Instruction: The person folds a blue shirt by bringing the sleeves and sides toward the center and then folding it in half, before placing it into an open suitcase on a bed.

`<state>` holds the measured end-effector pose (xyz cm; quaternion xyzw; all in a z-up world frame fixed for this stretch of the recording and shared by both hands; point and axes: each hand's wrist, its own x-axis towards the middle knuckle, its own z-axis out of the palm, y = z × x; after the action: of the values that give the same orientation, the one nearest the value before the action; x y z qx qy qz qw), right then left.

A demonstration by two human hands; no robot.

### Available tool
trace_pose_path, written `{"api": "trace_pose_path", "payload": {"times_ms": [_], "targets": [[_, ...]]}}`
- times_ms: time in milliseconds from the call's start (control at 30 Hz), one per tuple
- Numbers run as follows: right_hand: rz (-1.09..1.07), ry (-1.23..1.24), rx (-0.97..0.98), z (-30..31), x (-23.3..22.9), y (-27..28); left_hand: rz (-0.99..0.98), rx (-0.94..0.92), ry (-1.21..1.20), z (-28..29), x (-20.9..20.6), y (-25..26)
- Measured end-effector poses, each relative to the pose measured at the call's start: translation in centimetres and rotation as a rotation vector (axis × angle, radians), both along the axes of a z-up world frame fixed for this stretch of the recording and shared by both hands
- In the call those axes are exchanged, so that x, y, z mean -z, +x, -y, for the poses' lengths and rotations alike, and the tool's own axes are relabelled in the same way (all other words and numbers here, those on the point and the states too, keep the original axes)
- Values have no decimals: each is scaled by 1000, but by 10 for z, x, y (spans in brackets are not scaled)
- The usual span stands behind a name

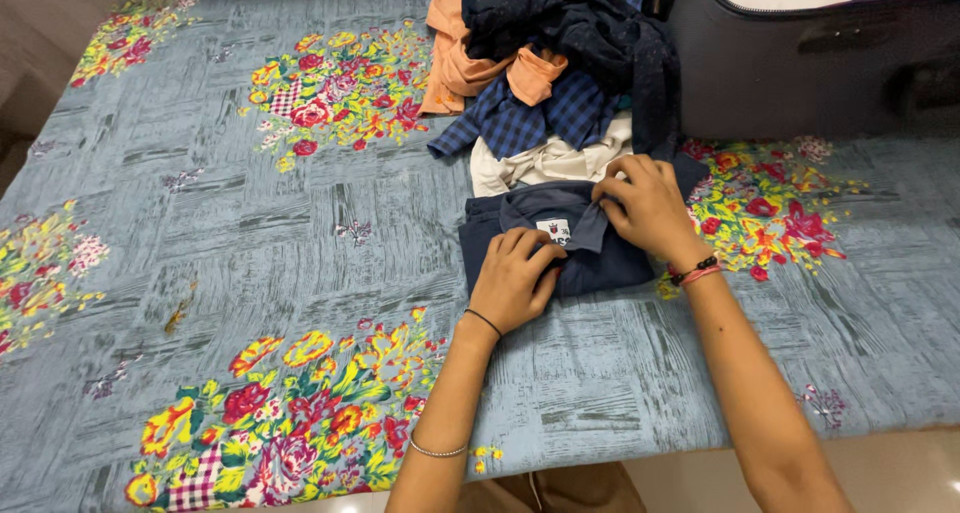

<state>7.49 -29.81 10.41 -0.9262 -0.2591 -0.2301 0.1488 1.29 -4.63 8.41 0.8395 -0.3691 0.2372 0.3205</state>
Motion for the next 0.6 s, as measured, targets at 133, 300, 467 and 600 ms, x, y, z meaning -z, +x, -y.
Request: {"api": "trace_pose_path", "payload": {"times_ms": [133, 300, 467, 600], "targets": [[-45, 155, -21, -4, 17, -1, -9, -22, 8, 1, 2, 0], [-42, 472, 64, 13, 30, -7, -34, -19, 11, 0, 3, -1], [-64, 578, 177, 34, 51, -25, -53, -13, -1, -1, 2, -1], [-212, 778, 288, 42, 79, -24, -40, -23, -26, 0, 5, -1]]}}
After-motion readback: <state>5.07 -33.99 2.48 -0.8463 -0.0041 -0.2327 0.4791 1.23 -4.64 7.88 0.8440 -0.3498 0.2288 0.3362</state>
